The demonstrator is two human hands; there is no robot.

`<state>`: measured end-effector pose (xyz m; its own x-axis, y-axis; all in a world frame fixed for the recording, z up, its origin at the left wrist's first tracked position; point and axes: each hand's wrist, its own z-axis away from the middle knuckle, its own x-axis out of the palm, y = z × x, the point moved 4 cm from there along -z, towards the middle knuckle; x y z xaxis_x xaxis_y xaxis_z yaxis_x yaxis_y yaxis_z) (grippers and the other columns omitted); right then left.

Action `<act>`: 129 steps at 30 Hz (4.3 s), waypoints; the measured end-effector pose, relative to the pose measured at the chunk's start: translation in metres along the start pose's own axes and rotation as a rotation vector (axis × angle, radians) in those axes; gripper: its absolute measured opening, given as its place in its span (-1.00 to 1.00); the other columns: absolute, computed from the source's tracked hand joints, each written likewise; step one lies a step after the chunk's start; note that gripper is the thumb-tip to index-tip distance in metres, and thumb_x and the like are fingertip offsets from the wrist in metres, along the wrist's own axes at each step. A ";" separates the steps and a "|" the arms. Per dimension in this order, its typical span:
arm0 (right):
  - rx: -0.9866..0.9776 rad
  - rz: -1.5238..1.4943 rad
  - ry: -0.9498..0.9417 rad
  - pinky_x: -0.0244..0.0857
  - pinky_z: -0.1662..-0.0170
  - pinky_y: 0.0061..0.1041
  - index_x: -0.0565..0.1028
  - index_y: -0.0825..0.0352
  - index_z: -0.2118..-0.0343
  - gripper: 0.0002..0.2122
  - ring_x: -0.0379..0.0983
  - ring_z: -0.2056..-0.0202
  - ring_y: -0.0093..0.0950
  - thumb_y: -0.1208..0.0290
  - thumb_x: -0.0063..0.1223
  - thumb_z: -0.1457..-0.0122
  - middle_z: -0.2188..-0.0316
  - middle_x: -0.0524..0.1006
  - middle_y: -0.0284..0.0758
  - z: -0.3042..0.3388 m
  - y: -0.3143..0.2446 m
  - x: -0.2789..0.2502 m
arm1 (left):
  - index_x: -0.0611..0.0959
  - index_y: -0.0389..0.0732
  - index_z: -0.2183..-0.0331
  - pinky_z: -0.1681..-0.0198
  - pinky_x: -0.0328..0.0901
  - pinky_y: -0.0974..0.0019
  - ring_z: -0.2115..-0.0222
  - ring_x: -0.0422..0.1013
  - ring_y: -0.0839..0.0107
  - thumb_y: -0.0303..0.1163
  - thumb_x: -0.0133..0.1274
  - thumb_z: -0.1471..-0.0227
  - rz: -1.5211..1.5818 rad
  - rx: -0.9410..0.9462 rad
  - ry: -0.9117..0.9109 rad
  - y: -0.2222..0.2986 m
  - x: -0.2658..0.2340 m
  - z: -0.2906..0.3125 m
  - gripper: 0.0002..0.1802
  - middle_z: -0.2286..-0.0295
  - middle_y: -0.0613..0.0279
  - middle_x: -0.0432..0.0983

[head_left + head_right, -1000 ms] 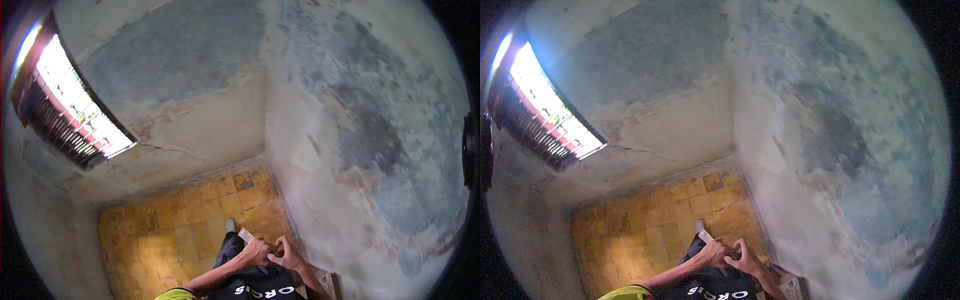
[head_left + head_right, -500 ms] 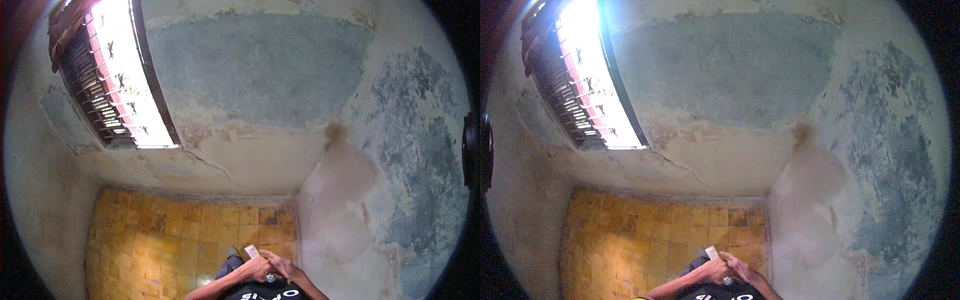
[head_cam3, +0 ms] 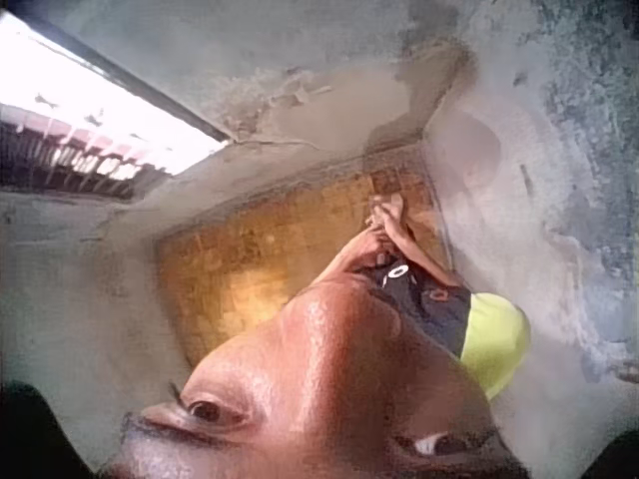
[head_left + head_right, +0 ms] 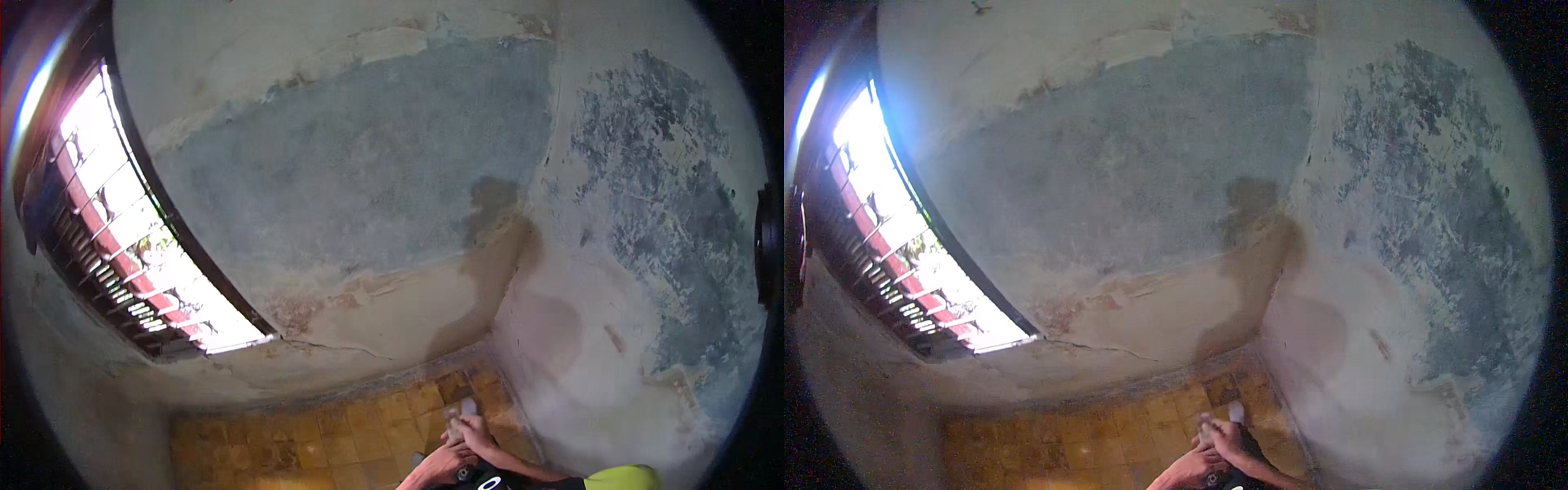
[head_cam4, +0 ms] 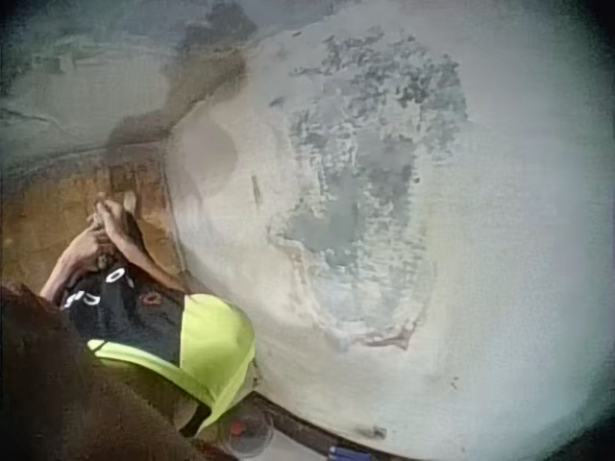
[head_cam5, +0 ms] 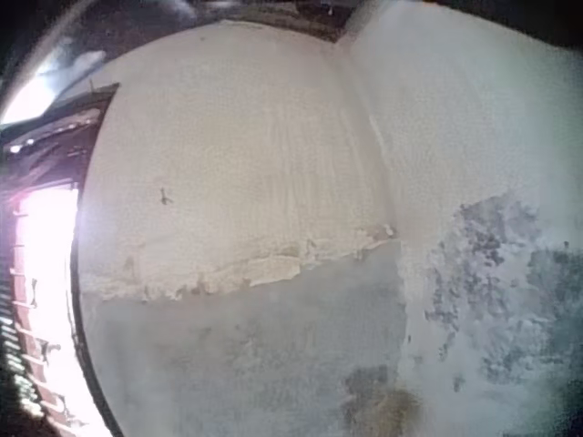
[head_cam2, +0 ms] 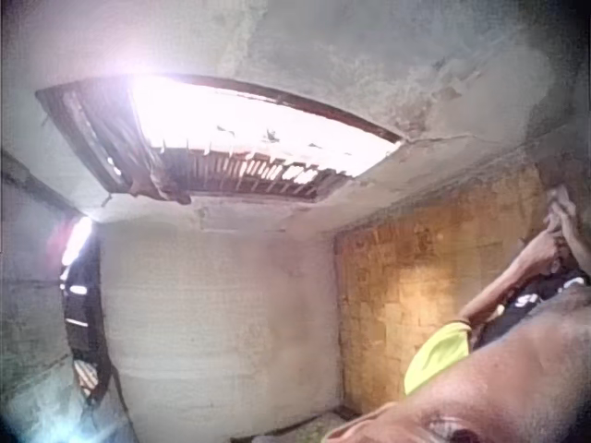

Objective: The person scrapes old paint or plaster from a wall and ceiling using a metal scraper tool.

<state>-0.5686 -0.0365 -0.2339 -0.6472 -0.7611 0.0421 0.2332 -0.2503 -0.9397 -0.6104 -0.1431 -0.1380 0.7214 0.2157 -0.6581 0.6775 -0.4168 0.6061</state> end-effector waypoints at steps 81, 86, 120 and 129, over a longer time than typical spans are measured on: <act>-1.192 0.048 0.350 0.20 0.48 -0.61 0.60 0.35 0.50 -0.64 0.30 0.57 -0.70 0.07 0.22 -0.11 0.61 0.49 -0.51 -0.267 -0.751 -0.057 | 0.42 -0.34 0.42 0.65 0.22 0.30 0.70 0.23 0.51 -0.17 -0.18 -0.32 0.604 -0.079 0.699 -0.100 -0.426 -0.490 -0.58 0.64 0.26 0.32; -1.010 0.083 0.410 0.29 0.47 -0.53 0.63 0.43 0.47 -0.63 0.37 0.58 -0.63 0.12 0.29 -0.03 0.60 0.55 -0.42 -0.263 -0.721 -0.044 | 0.42 -0.34 0.41 0.63 0.24 0.31 0.67 0.25 0.51 -0.16 -0.18 -0.32 0.807 -0.200 0.621 -0.114 -0.413 -0.472 -0.59 0.63 0.25 0.33; -0.980 -0.027 0.351 0.30 0.37 -0.50 0.65 0.41 0.45 -0.64 0.42 0.50 -0.56 0.12 0.29 -0.01 0.54 0.59 -0.38 -0.257 -0.742 -0.043 | 0.36 -0.24 0.48 0.70 0.13 0.28 0.73 0.25 0.47 -0.21 -0.23 -0.32 0.421 -0.062 0.694 -0.105 -0.433 -0.487 -0.63 0.63 0.26 0.28; -1.077 0.008 0.380 0.31 0.33 -0.50 0.65 0.40 0.42 -0.66 0.43 0.49 -0.55 0.13 0.27 -0.04 0.53 0.58 -0.37 -0.261 -0.748 -0.043 | 0.43 -0.36 0.30 0.47 0.29 0.05 0.55 0.38 0.08 -0.33 -0.19 -0.25 -0.194 0.108 0.797 -0.113 -0.444 -0.498 -0.74 0.54 -0.05 0.41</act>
<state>-0.9045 0.3393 0.3783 -0.8691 -0.4841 0.1020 -0.3867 0.5363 -0.7503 -0.9359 0.2476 0.3085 0.5060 0.8371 -0.2079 0.8124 -0.3815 0.4410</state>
